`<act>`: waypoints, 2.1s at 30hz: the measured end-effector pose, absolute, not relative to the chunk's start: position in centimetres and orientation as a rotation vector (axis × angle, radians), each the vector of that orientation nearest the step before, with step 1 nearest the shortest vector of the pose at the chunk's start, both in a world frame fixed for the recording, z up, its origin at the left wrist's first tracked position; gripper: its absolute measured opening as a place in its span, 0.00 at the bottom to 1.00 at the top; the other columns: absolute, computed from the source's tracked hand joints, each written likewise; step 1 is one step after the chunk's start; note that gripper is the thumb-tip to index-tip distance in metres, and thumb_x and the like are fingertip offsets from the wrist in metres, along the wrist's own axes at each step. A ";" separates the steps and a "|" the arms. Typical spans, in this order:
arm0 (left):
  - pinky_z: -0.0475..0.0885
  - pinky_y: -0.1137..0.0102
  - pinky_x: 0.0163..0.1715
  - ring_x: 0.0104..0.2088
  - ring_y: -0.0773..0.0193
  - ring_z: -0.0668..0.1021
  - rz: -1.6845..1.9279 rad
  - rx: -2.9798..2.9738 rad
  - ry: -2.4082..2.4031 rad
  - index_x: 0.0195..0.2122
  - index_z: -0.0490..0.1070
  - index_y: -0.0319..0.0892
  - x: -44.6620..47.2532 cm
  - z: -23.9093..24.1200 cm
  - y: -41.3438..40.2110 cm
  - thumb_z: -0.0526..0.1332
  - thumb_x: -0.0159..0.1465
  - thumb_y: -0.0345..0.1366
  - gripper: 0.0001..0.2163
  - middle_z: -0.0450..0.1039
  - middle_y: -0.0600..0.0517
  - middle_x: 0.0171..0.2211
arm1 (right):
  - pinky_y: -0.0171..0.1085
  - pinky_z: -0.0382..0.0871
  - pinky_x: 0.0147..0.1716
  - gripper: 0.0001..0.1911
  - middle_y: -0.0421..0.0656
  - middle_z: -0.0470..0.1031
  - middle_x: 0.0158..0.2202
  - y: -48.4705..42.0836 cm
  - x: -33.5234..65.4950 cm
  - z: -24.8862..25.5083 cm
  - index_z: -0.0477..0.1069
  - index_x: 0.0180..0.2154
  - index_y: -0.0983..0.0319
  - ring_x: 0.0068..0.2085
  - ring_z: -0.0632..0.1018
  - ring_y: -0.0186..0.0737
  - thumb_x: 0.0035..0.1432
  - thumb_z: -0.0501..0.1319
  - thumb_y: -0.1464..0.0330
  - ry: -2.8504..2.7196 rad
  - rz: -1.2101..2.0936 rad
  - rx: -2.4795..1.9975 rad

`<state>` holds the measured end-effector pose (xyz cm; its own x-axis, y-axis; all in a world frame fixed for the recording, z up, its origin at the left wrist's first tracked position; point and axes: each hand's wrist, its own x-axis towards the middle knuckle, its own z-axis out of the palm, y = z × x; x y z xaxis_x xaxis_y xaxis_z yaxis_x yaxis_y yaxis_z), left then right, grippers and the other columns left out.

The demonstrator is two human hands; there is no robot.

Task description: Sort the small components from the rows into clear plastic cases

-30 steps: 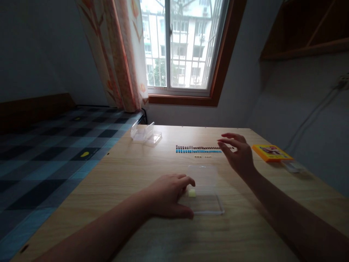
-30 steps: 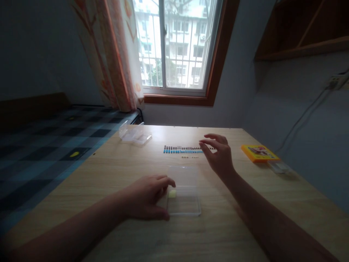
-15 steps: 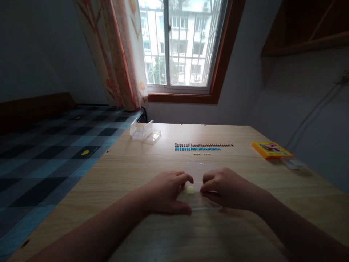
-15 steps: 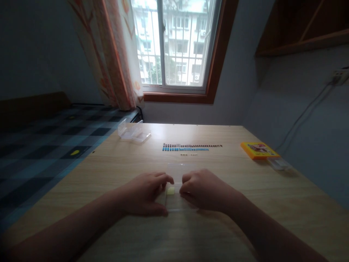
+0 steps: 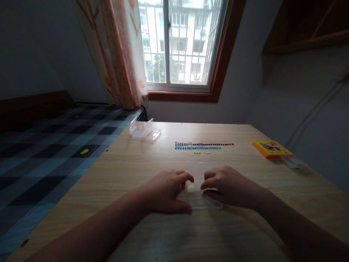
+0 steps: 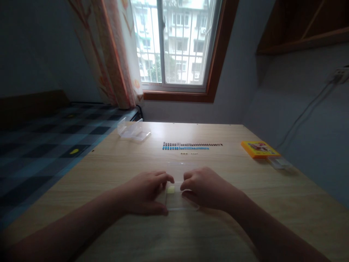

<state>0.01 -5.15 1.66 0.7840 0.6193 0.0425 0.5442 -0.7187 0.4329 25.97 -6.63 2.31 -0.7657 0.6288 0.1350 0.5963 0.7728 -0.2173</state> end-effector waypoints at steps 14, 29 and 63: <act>0.72 0.65 0.37 0.40 0.53 0.80 0.262 2.583 0.881 0.55 0.70 0.46 0.0 1.6 -5.1 0.72 0.53 0.53 0.31 0.78 0.49 0.42 | 0.35 0.53 0.27 0.10 0.38 0.77 0.30 -6.7 25.5 1.9 0.81 0.37 0.56 0.27 0.71 0.32 0.63 0.61 0.73 -2.743 0.139 -0.929; 0.72 0.65 0.38 0.41 0.52 0.80 0.253 2.580 0.878 0.56 0.71 0.47 -0.1 1.6 -5.0 0.72 0.53 0.54 0.32 0.78 0.49 0.42 | 0.35 0.53 0.27 0.10 0.38 0.76 0.28 -6.9 25.4 2.0 0.80 0.32 0.59 0.26 0.71 0.31 0.63 0.61 0.72 -2.792 0.131 -0.972; 0.72 0.65 0.38 0.41 0.52 0.80 0.257 2.586 0.879 0.55 0.71 0.46 -0.1 1.5 -5.1 0.74 0.53 0.52 0.32 0.78 0.51 0.42 | 0.36 0.50 0.26 0.10 0.37 0.76 0.27 -6.7 24.9 0.9 0.78 0.32 0.57 0.25 0.70 0.32 0.65 0.60 0.71 -2.793 0.025 -0.939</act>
